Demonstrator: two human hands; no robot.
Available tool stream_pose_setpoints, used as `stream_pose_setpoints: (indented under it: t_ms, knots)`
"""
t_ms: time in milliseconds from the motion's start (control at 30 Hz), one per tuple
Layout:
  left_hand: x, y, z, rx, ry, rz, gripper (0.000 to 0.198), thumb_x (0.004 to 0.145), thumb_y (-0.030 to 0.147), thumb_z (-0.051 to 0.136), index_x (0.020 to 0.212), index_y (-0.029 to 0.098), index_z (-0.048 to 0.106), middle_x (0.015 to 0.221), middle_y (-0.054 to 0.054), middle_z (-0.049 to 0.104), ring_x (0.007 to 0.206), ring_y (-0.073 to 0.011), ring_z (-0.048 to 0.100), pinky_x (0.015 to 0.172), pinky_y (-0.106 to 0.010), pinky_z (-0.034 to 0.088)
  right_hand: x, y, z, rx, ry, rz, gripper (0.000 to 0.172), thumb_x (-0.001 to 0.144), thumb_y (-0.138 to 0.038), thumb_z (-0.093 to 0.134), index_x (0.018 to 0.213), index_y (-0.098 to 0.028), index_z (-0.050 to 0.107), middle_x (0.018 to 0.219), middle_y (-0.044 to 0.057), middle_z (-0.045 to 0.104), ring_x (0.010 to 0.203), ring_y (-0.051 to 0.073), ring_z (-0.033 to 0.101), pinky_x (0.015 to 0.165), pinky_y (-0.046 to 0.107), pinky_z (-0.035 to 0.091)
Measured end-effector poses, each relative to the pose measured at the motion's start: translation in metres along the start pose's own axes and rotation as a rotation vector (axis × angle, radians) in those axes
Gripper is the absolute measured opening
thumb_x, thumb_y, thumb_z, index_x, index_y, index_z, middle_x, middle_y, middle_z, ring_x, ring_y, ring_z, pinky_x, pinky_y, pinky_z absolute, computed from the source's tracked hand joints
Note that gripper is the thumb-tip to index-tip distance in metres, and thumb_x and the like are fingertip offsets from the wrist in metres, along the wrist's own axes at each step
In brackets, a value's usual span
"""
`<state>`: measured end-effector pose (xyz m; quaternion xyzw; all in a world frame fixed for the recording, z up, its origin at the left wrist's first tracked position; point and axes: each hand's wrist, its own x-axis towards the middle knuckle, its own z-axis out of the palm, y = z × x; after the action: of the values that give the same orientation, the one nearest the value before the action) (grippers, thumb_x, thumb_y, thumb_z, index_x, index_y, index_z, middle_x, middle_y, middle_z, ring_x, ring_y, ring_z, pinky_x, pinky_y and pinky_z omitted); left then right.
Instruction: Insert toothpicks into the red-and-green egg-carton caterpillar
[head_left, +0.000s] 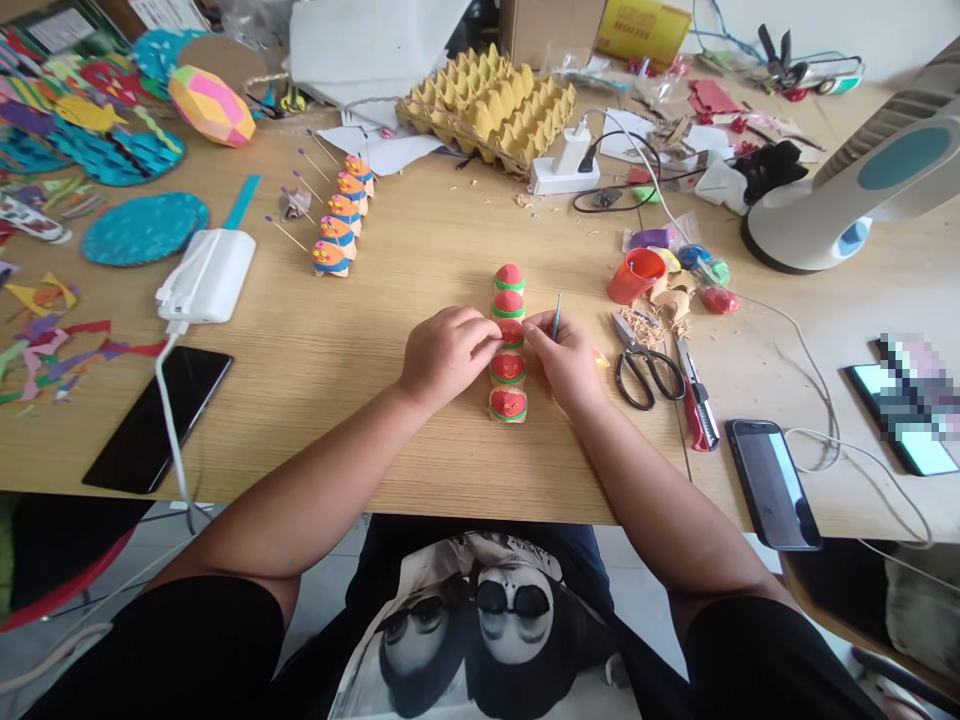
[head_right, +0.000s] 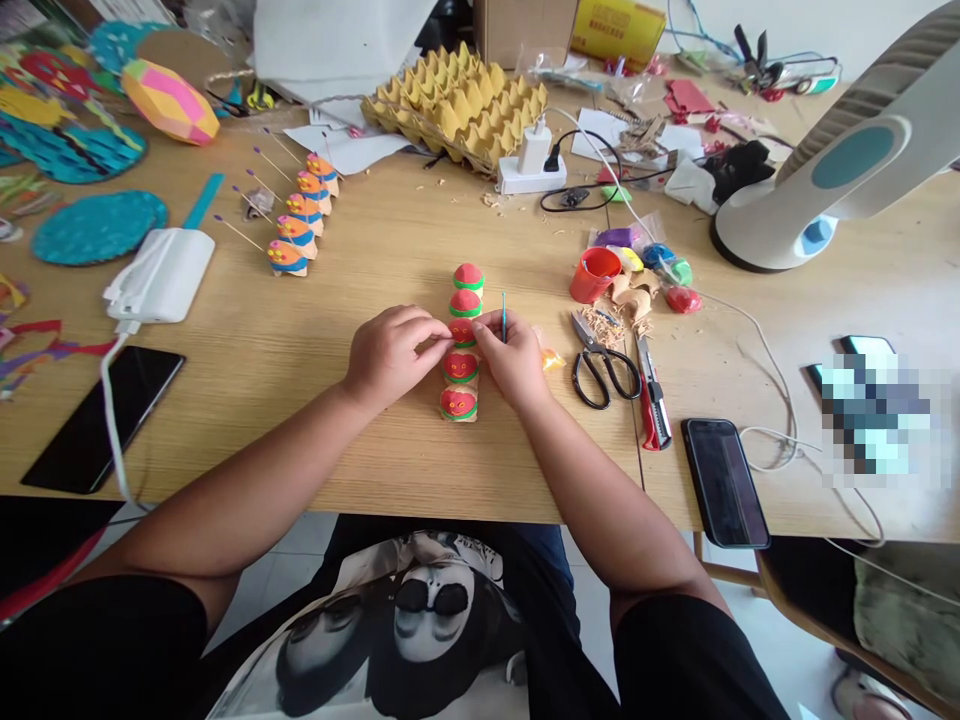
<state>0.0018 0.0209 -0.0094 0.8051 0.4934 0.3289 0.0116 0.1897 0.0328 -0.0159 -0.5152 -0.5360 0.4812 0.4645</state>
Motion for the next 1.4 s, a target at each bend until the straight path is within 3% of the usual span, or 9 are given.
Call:
stream_pose_setpoints:
  t_ms: [300,1000,1400]
  knots:
    - [0.0011,-0.0017,-0.0016,-0.247,-0.007,-0.117,0.003,0.088,0.024,0.072,0.088,0.021,0.072,0.086,-0.001,0.072,0.076,-0.015,0.064,0.068,-0.027,0.049,-0.0005,0.0007,-0.002,0.0,-0.035,0.018,0.024,0.087,-0.044,0.068,0.086,-0.021,0.06,0.07,-0.003,0.053,0.063,0.012,0.045,0.059,0.026,0.036]
    - [0.0041,-0.0014,0.0043,-0.276,0.004,-0.211,0.007,0.087,0.024,0.073,0.083,0.02,0.069,0.081,0.0,0.069,0.069,-0.0128,0.057,0.067,-0.027,0.046,-0.0018,0.0005,0.0007,0.016,-0.027,0.045,0.026,0.087,-0.045,0.07,0.084,-0.022,0.059,0.065,-0.004,0.049,0.057,0.011,0.041,0.055,0.026,0.034]
    - [0.001,-0.0035,0.0062,-0.365,0.025,-0.213,0.013,0.082,0.024,0.078,0.087,0.02,0.066,0.087,0.0,0.07,0.075,-0.013,0.062,0.069,-0.026,0.049,0.0008,0.0008,-0.0018,0.142,-0.011,0.08,0.023,0.083,-0.04,0.073,0.085,-0.019,0.064,0.072,-0.002,0.06,0.066,0.012,0.052,0.059,0.026,0.04]
